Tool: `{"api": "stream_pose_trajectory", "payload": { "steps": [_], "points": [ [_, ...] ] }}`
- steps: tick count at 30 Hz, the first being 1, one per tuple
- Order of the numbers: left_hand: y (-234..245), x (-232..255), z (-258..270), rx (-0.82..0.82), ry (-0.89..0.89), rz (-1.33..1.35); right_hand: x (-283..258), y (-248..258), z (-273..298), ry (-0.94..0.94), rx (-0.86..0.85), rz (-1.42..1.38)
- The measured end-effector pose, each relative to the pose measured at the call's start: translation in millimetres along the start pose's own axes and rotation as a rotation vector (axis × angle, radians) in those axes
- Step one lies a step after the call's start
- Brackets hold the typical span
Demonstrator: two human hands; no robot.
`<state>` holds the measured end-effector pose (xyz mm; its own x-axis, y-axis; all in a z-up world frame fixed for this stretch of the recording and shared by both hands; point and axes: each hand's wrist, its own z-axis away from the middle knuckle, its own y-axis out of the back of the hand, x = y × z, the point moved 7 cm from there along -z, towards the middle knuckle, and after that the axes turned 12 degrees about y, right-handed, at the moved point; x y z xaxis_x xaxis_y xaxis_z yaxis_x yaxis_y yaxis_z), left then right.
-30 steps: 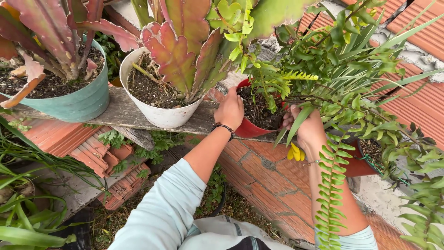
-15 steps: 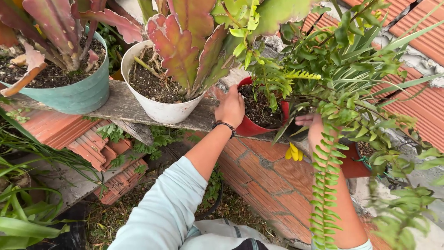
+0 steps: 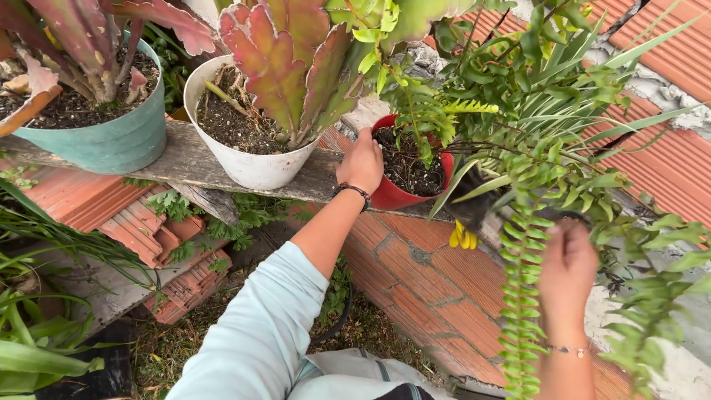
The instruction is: Planting and trimming small plants into various pots in a garden.
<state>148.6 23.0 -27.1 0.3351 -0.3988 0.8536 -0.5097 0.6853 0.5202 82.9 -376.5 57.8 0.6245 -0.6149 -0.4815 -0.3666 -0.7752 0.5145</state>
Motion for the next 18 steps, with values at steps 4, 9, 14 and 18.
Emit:
{"api": "stream_pose_trajectory", "payload": {
  "steps": [4, 9, 14, 18],
  "points": [
    [-2, -1, -1, 0.012, -0.016, 0.011, 34, -20, 31, -0.094, -0.158, 0.014],
    [-7, -4, -5, 0.031, -0.062, 0.046, 30, -68, 40, -0.025, -0.301, 0.149],
    [-6, -3, -5, 0.01, -0.029, 0.013, -106, -114, -21, 0.497, -0.256, 0.053],
    [-4, -2, -3, -0.018, -0.013, -0.008, -142, -150, -60, 0.634, -0.318, 0.068]
  ]
}}
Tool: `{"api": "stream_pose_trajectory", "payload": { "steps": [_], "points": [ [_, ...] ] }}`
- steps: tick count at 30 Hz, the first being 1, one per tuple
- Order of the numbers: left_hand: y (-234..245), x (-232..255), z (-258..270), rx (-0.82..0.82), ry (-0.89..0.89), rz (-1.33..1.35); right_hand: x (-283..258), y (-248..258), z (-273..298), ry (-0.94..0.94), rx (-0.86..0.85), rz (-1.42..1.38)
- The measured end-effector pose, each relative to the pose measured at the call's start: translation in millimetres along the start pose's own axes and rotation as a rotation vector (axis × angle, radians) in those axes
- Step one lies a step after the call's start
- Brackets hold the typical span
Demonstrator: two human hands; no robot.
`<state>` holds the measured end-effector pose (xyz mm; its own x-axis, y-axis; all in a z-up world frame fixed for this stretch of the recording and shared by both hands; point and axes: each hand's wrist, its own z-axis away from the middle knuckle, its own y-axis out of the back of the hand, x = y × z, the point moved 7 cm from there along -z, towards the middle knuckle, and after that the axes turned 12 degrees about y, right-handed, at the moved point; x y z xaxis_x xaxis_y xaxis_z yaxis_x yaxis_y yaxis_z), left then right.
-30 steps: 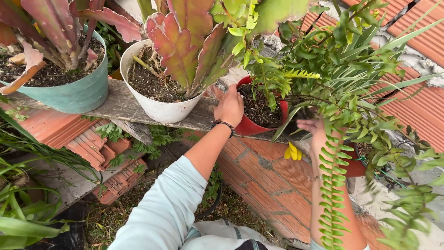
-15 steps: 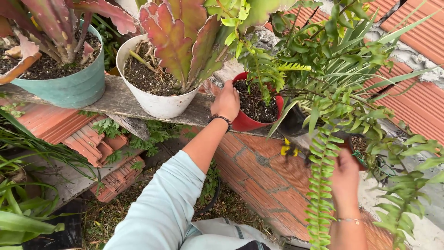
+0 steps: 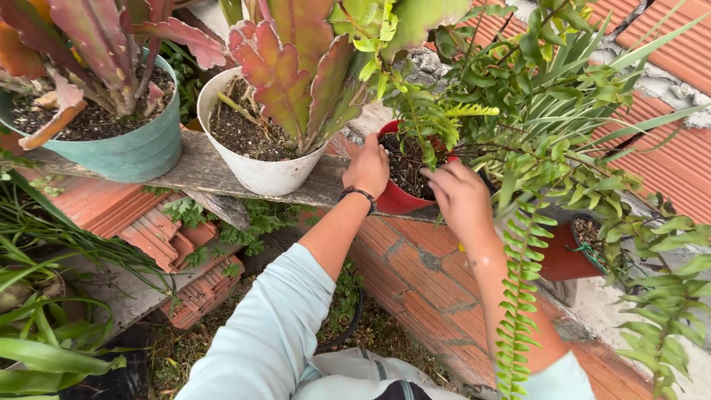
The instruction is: Planting and trimming small plants into various pots in a garden.
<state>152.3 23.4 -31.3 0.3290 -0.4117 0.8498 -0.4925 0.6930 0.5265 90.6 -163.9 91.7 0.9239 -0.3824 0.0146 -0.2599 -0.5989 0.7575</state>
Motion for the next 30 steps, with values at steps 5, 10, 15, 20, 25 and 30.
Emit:
{"api": "stream_pose_trajectory", "payload": {
  "steps": [5, 10, 15, 20, 25, 30],
  "points": [
    [6, 4, 2, 0.009, 0.022, -0.041, 16, -33, -17, 0.03, -0.129, 0.101],
    [6, 5, 1, 0.006, -0.008, -0.054, 34, -52, -8, 0.028, -0.058, 0.108],
    [7, 5, 1, -0.001, 0.0, -0.037, 34, -51, -11, 0.067, 0.021, -0.019],
    [4, 3, -1, 0.009, 0.012, -0.048, 40, -56, -8, -0.039, -0.008, -0.209],
    [4, 4, -2, 0.005, 0.014, -0.042, 51, -64, -3, -0.216, -0.108, -0.288],
    [7, 5, 3, 0.289, -0.128, -0.018, 49, -69, 8, -0.187, -0.025, -0.311]
  ]
}}
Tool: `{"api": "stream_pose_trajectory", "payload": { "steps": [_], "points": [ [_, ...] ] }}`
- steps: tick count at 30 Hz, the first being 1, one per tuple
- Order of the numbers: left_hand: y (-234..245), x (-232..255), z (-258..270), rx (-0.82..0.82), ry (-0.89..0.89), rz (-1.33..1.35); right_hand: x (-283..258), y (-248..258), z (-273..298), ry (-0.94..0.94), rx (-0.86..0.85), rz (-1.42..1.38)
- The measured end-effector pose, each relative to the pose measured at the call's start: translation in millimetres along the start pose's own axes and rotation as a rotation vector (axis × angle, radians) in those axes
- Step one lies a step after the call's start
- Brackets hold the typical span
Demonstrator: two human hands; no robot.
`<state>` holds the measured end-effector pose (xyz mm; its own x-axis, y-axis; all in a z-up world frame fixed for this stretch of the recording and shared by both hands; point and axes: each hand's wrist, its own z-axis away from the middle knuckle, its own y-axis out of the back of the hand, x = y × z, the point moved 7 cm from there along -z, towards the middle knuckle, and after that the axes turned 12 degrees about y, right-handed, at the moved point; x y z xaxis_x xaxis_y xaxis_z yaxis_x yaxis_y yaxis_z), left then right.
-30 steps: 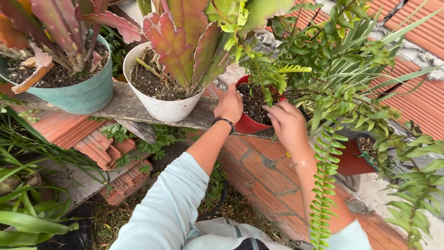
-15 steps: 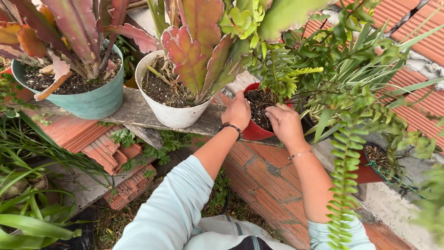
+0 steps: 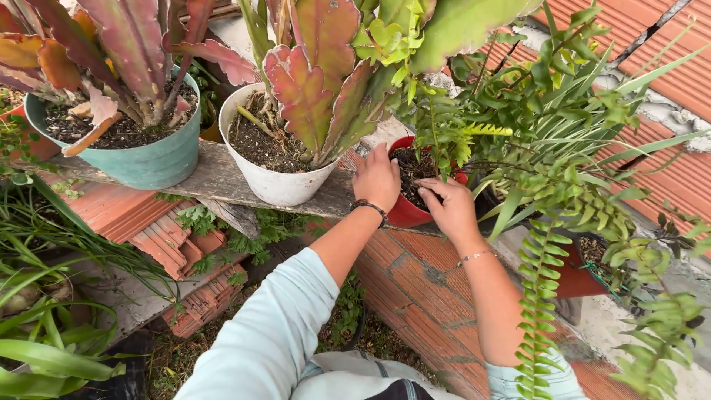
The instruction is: Planting and trimming small plants into various pots in a garden.
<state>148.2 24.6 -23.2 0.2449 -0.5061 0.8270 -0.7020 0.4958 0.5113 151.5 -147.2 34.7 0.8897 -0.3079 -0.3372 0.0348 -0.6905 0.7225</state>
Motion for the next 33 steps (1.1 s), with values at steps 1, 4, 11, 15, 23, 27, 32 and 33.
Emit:
{"api": "stream_pose_trajectory", "payload": {
  "steps": [1, 4, 11, 15, 23, 27, 32, 33],
  "points": [
    [13, 2, 5, 0.0, 0.001, 0.0, -3, 0, 1, 0.0, -0.001, -0.001],
    [67, 35, 23, 0.202, -0.376, 0.124, -9, 3, -2, 0.022, 0.065, -0.021],
    [37, 54, 7, -0.271, -0.441, -0.153, -2, 4, 2, 0.015, 0.104, -0.05],
    [25, 46, -2, -0.282, -0.377, -0.084, -2, 5, 0, 0.013, 0.106, -0.025],
    [3, 43, -16, -0.4, -0.253, -0.138, 4, 3, 1, -0.007, 0.076, 0.0],
    [-10, 41, -29, -0.549, -0.192, -0.199, 9, 2, 1, -0.015, 0.067, 0.024],
    [-2, 45, -33, -0.582, -0.217, -0.154, -11, 9, -4, 0.011, 0.08, 0.069],
    [5, 47, -30, -0.609, -0.19, -0.154, -16, 10, -6, 0.007, 0.078, 0.1]
  ]
}}
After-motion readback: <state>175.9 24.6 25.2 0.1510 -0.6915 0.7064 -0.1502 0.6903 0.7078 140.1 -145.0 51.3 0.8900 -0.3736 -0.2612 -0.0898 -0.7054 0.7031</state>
